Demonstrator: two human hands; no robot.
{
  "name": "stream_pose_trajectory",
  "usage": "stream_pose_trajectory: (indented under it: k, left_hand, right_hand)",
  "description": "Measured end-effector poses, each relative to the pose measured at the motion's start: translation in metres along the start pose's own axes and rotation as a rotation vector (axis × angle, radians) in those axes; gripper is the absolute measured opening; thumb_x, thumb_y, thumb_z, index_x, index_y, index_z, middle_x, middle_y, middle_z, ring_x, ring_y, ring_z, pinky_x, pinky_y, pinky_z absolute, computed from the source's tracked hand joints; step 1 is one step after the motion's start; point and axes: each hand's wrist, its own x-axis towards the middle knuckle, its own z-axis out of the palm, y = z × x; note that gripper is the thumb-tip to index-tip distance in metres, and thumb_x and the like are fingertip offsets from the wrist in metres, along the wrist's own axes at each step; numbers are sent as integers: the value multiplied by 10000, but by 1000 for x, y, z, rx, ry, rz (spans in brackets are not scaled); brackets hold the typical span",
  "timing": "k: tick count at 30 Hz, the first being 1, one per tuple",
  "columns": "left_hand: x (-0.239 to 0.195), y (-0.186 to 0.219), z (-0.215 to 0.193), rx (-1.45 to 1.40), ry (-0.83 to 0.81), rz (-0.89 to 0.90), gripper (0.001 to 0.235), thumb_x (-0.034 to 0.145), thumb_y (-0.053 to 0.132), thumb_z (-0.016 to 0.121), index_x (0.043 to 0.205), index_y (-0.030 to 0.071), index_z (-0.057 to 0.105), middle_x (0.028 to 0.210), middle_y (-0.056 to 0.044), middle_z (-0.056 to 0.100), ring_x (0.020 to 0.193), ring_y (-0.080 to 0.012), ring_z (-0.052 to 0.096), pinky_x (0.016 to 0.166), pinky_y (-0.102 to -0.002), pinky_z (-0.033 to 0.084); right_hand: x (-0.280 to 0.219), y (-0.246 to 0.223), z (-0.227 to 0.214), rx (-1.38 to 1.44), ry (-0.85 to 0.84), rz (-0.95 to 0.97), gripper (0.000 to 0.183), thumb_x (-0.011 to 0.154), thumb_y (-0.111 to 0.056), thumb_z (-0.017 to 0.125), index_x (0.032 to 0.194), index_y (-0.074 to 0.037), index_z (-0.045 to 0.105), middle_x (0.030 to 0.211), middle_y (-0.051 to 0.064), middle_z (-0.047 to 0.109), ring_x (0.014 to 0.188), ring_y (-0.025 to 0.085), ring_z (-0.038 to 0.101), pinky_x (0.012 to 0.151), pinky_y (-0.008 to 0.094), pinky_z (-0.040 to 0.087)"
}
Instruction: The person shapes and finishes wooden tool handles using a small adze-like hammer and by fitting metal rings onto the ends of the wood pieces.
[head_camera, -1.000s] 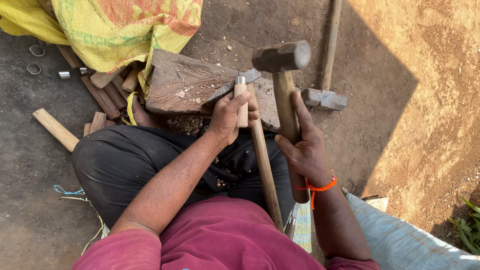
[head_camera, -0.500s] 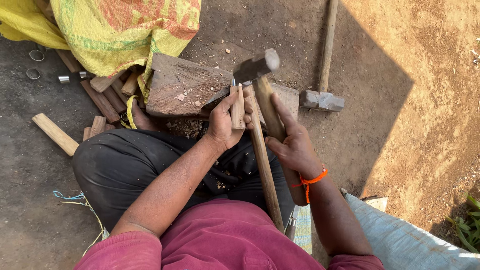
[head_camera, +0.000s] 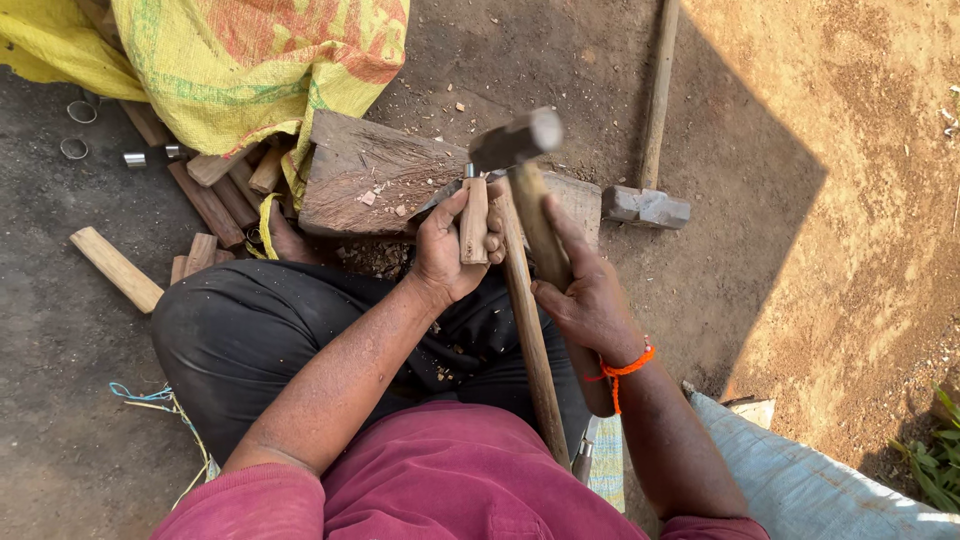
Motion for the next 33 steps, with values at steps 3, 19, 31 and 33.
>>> stream_pose_trajectory:
  k: [3, 19, 31, 33]
  left_hand:
    - [7, -5, -4, -10, -7, -8, 512, 1056, 438, 525, 1312, 4, 618, 841, -52, 650, 665, -124, 623, 614, -307, 517]
    - [-46, 12, 71, 838, -258, 208, 436, 1033, 184, 584, 1442, 65, 490, 1217, -80, 665, 1005, -125, 620, 955, -306, 548]
    - [-111, -47, 176, 802, -545, 150, 417, 1129, 200, 621, 1471, -17, 521, 1024, -14, 591, 884, -57, 527, 840, -215, 505]
    - [-120, -44, 191, 820, -574, 79, 471, 1116, 242, 623, 1491, -6, 487, 1050, -21, 621, 949, -79, 590, 931, -253, 549]
  right_hand:
    - [-1, 3, -4, 92, -8, 143, 980, 775, 45, 714, 1638, -173, 303, 1496, 161, 607, 1325, 195, 597, 1081, 309, 470]
    - [-68, 79, 2, 661, 38, 442, 1053, 758, 10, 657, 1656, -312, 212, 939, 106, 661, 639, 165, 657, 553, 328, 588]
    - [-102, 27, 3, 714, 231, -378, 515, 1002, -272, 791, 1380, 0, 570, 1296, 36, 624, 1189, 135, 594, 1028, 312, 506]
    - [-109, 37, -4, 743, 144, -358, 375, 1014, -271, 782, 1254, -10, 663, 1198, 32, 705, 1098, 128, 644, 971, 304, 543]
